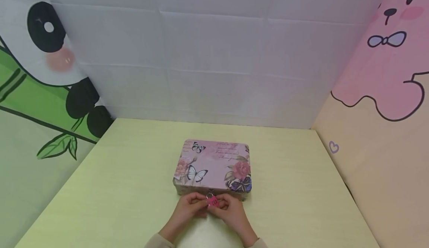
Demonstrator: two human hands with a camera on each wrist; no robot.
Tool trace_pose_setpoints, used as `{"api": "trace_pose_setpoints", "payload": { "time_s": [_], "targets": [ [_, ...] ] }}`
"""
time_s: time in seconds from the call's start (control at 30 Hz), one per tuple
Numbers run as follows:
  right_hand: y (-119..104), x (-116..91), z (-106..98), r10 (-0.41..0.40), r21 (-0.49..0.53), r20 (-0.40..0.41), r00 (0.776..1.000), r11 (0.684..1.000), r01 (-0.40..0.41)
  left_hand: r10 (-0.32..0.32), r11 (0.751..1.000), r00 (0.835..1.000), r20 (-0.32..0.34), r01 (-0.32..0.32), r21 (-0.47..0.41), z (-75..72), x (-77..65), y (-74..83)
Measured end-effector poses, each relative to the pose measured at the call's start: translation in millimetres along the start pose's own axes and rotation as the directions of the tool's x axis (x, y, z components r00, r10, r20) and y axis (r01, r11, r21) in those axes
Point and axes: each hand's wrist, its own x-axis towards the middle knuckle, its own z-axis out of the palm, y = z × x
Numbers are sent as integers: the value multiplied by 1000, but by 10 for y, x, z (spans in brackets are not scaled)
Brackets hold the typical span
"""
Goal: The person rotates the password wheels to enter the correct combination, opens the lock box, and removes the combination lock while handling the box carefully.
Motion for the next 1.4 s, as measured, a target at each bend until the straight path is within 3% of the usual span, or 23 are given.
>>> {"api": "trace_pose_setpoints", "payload": {
  "time_s": [0.37,1.23,1.4],
  "targets": [
    [-45,-2,36,-79,-143,-28,996,987,74,8,998,999,-41,-5,57,7,11,0],
    [-49,-11,4,-109,-202,-27,994,974,101,18,985,994,-104,0,170,13,23,14],
    [-27,-22,-18,-165,-211,-23,986,965,157,9,984,994,-109,11,179,28,16,34]
  ]
}}
